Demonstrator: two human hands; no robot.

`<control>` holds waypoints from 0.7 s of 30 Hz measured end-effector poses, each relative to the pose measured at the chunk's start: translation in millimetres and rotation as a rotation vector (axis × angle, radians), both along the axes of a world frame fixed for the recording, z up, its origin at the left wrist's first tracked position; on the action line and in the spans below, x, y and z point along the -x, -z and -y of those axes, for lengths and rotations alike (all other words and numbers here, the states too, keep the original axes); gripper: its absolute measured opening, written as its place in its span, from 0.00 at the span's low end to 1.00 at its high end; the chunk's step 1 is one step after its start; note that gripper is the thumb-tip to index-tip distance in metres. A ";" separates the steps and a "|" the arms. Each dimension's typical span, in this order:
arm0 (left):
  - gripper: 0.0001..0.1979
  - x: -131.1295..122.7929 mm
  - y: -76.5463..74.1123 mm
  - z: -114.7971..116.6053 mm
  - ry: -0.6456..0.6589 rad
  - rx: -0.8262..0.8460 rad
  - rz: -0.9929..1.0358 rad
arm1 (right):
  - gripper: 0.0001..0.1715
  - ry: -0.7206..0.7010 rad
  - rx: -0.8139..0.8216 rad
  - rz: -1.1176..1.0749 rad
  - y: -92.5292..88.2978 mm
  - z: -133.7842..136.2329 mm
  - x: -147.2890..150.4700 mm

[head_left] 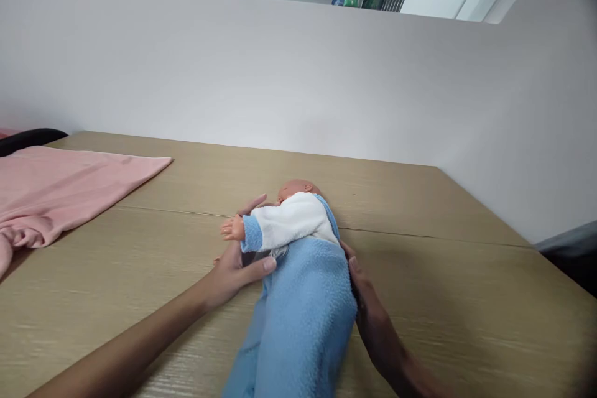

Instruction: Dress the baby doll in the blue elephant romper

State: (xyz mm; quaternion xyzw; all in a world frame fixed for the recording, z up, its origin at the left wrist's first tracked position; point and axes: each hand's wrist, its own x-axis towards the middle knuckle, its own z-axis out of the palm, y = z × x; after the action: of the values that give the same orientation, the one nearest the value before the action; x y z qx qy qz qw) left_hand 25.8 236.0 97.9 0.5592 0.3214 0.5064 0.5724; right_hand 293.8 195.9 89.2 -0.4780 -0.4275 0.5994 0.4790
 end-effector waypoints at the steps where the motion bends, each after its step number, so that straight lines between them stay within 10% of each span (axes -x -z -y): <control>1: 0.54 -1.8 -1.7 2.1 0.021 0.002 -0.019 | 0.41 0.001 -0.001 -0.001 1.3 0.0 -3.1; 7: 0.53 -6.4 -4.1 1.0 0.102 -0.014 -0.024 | 0.42 0.032 0.022 0.026 2.3 -1.2 -18.2; 21: 0.15 24.4 -13.3 -36.0 -0.291 -0.042 -0.451 | 0.50 -0.153 0.266 -0.140 -22.0 -31.3 -73.1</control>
State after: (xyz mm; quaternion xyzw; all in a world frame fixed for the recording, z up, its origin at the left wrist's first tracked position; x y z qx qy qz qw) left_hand 1.5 272.0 111.2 0.6176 0.5070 0.4526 0.3958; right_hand 366.9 227.2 111.2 -0.4603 -0.3452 0.7172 0.3931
